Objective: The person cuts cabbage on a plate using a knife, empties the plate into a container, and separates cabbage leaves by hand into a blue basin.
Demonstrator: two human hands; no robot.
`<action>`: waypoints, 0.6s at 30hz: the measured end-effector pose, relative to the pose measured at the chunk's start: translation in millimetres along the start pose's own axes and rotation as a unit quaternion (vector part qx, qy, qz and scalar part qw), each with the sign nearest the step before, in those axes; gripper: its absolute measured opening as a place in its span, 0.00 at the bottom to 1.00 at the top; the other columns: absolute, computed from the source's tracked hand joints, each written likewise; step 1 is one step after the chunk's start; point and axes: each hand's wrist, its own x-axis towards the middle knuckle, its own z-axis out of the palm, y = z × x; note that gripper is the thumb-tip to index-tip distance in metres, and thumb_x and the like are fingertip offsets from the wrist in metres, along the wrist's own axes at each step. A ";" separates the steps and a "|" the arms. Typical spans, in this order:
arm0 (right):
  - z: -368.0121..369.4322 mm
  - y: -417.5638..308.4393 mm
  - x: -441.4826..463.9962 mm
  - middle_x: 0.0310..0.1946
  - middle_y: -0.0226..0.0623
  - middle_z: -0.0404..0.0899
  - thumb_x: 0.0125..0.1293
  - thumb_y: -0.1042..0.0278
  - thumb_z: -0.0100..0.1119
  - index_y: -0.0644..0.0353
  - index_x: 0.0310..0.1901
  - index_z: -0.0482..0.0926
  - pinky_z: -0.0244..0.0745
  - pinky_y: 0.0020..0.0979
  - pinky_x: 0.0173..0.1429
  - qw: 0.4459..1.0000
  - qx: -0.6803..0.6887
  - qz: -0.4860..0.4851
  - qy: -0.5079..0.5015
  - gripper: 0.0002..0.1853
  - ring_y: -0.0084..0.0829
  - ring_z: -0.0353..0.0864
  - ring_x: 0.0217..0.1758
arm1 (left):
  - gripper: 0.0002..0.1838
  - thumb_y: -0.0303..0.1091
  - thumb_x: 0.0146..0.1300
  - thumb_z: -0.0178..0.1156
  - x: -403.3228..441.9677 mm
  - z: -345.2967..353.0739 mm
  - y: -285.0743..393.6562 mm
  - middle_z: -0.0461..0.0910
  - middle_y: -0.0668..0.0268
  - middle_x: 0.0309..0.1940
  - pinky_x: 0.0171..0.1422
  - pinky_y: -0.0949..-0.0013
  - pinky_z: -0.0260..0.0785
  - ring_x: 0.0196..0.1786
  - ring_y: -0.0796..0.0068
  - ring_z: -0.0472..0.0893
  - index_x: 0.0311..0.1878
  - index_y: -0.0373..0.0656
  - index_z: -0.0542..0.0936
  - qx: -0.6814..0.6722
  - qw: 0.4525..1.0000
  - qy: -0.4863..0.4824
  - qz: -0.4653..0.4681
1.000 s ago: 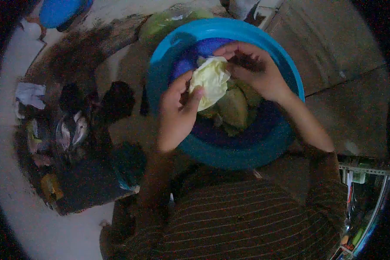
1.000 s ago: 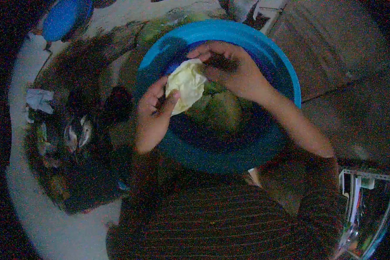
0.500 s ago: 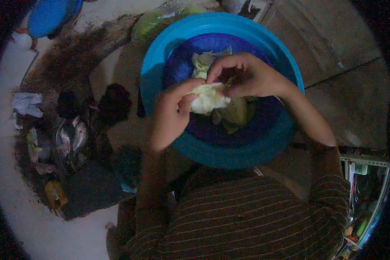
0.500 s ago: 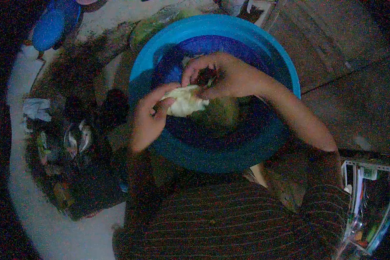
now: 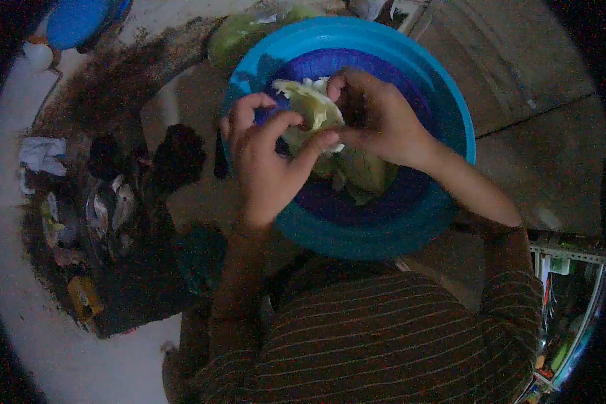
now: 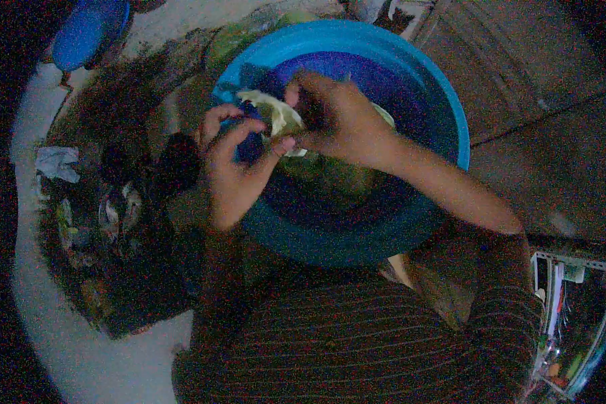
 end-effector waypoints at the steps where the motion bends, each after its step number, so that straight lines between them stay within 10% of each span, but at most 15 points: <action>1: 0.4 -1.0 0.8 0.27 0.31 0.73 0.47 0.78 0.66 0.60 0.37 0.69 0.71 0.29 0.35 1.000 0.006 -0.011 0.008 0.17 0.21 0.72 0.33 | 0.14 0.39 0.46 0.70 0.2 3.0 -6.5 0.69 0.60 0.41 0.50 0.61 0.61 0.47 0.60 0.71 0.31 0.42 0.78 -0.039 0.999 -0.016 0.004; 8: -30.1 11.0 20.3 0.35 0.32 0.71 0.51 0.81 0.61 0.60 0.44 0.69 0.69 0.25 0.43 0.992 -0.118 0.036 -0.020 0.18 0.22 0.72 0.39 | 0.11 0.35 0.47 0.69 -4.0 -2.3 -15.4 0.70 0.59 0.40 0.53 0.60 0.61 0.46 0.59 0.71 0.30 0.41 0.78 -0.031 0.999 0.011 -0.042; 12: -23.2 27.8 26.9 0.41 0.47 0.74 0.49 0.75 0.62 0.62 0.48 0.70 0.73 0.38 0.48 0.892 -0.447 -0.036 0.051 0.22 0.46 0.76 0.44 | 0.10 0.33 0.47 0.67 -11.1 -19.7 -9.8 0.71 0.59 0.37 0.52 0.60 0.61 0.46 0.60 0.71 0.28 0.40 0.77 -0.047 0.995 0.029 -0.087; 18: 8.6 40.6 15.0 0.41 0.49 0.75 0.52 0.73 0.55 0.61 0.48 0.72 0.74 0.40 0.47 0.857 -0.487 -0.106 -0.131 0.18 0.47 0.77 0.45 | 0.11 0.35 0.47 0.67 -15.8 -33.7 -4.5 0.73 0.58 0.35 0.52 0.58 0.61 0.46 0.58 0.70 0.27 0.41 0.75 0.014 0.998 -0.029 -0.060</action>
